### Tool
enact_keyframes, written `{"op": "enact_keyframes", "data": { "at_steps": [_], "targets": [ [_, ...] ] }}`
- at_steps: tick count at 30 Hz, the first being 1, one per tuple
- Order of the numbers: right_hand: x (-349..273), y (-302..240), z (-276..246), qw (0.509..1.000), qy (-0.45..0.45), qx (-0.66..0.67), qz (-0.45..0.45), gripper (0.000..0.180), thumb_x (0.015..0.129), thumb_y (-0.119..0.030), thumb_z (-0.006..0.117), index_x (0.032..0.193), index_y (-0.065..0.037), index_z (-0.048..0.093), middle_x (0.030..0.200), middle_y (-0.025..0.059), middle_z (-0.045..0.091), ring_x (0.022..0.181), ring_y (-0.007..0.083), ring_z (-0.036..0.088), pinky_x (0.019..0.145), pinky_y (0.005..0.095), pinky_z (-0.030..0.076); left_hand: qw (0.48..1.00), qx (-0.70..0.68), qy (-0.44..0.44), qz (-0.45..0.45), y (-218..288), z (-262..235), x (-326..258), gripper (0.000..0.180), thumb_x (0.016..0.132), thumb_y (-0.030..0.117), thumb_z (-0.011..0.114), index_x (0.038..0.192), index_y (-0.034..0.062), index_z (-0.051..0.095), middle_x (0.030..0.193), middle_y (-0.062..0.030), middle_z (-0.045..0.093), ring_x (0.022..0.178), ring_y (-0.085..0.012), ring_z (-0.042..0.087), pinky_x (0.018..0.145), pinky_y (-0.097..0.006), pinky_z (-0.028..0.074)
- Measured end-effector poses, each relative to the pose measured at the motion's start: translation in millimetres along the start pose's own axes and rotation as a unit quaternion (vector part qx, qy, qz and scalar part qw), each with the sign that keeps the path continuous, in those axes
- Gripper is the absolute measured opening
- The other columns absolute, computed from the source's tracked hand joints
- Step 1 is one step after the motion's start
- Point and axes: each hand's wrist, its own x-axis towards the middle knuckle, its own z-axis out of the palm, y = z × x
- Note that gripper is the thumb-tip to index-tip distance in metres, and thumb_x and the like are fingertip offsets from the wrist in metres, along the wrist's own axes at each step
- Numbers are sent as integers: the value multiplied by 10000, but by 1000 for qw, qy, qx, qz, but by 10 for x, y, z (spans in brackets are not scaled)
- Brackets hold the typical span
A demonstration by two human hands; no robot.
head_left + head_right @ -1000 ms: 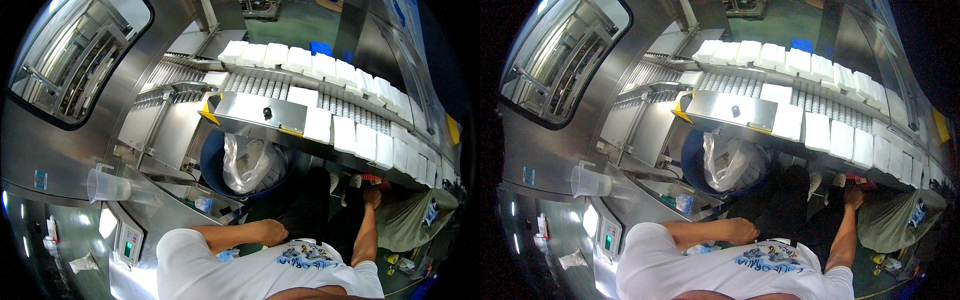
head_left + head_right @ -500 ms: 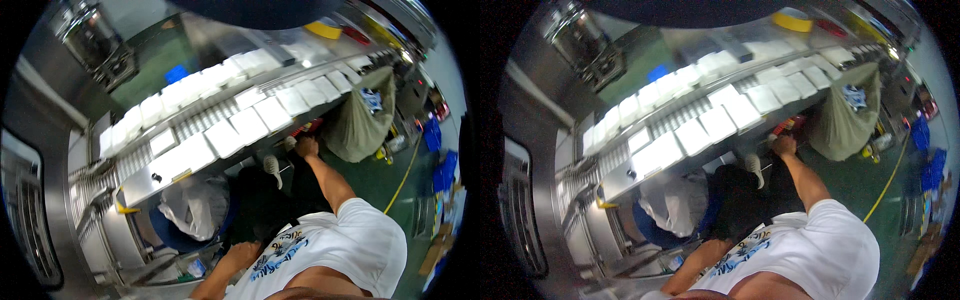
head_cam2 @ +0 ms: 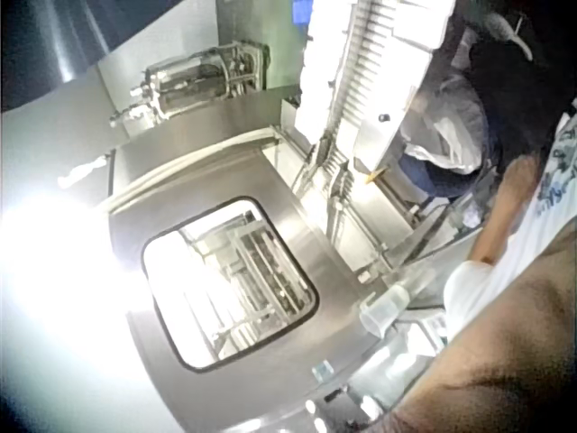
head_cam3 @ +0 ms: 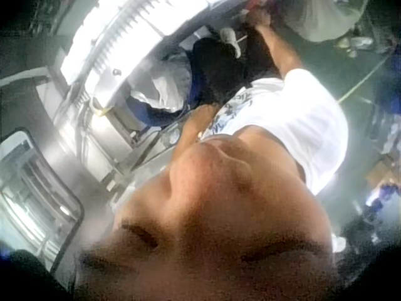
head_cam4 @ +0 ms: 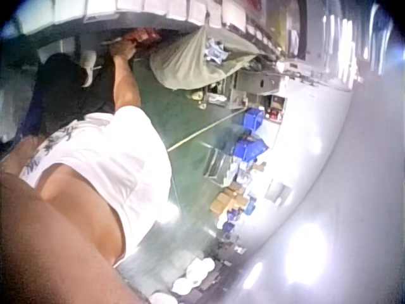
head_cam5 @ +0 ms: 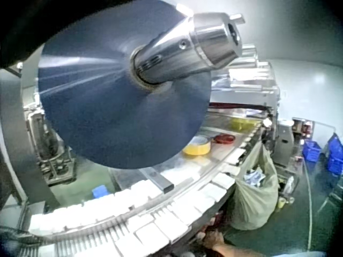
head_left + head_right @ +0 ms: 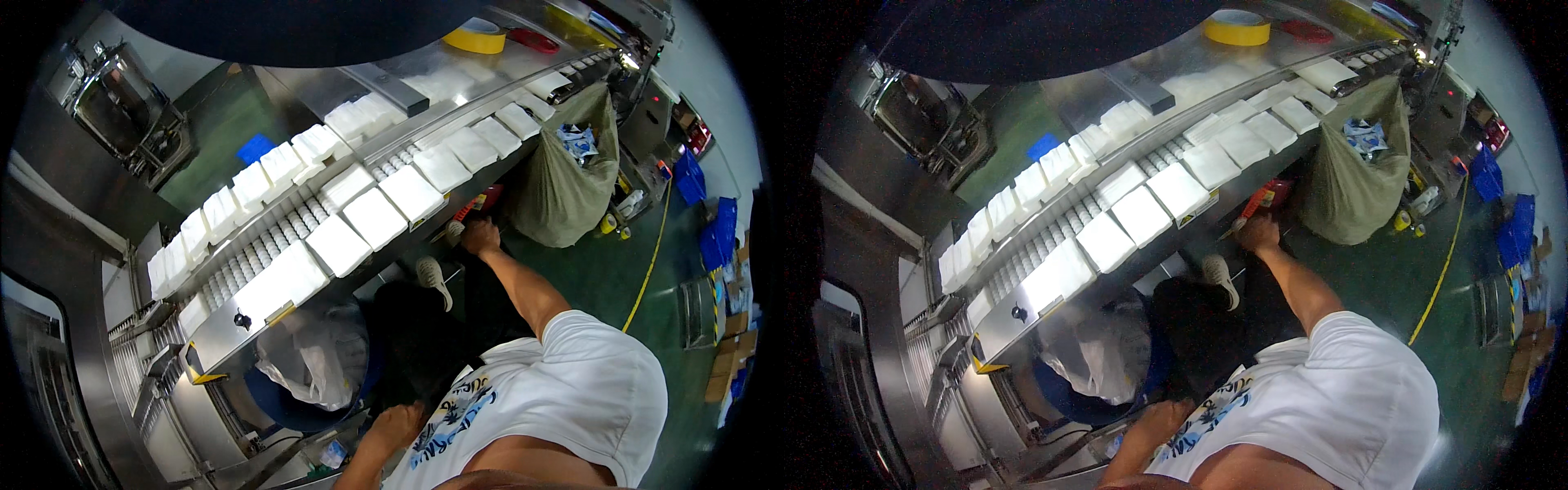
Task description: The person picks up white rectangular packages from a conveyor belt, inspects them by turning them over in their hands, and places them back on the belt. This process is repeated continuously throughout the video.
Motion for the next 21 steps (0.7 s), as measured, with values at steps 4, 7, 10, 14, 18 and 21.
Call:
{"op": "enact_keyframes", "data": {
  "at_steps": [4,7,10,14,18,21],
  "targets": [
    [61,-137,-63,996,-91,-5,-12,356,946,-305,595,1130,-60,774,1202,229,746,1227,419,661,1010,504,558,999,3,45,3,11,47,-61,295,1011,269,621,1061,-11,696,891,-287,740,824,-423,758,731,-498,621],
    [124,-40,52,994,-107,-5,8,310,994,-286,583,1123,-81,777,1155,204,762,1087,390,737,897,506,604,995,-67,-31,-63,222,-254,-1,315,998,274,638,1047,-29,708,900,-278,746,860,-421,757,754,-501,617],
    [108,51,215,997,-48,-24,-49,313,1004,-305,590,1164,-96,760,1118,213,769,1066,410,749,877,509,615,993,-72,-40,-84,211,-219,-8,337,991,286,647,1055,-37,720,916,-265,754,889,-426,754,777,-496,613],
    [353,535,510,985,-98,-110,-90,482,1067,-482,545,1279,-83,715,1171,190,760,1019,389,746,837,516,621,996,-60,-44,-46,117,-160,15,361,1000,311,633,1060,-36,710,950,-264,752,926,-439,744,811,-510,604],
    [129,132,200,992,-96,-29,-74,487,1055,-448,552,1221,-31,741,1304,186,712,1185,389,673,1043,545,523,994,-77,-35,-74,228,-87,-41,391,1010,332,621,1079,-44,702,997,-264,750,976,-434,737,852,-513,596],
    [314,375,391,984,-41,-115,-132,440,1038,-408,566,1206,-45,749,1279,195,714,1170,400,677,1026,552,532,996,-54,-38,-52,193,-158,12,401,1007,332,625,1108,-46,709,1020,-255,757,995,-418,741,867,-491,599]
  ]
}}
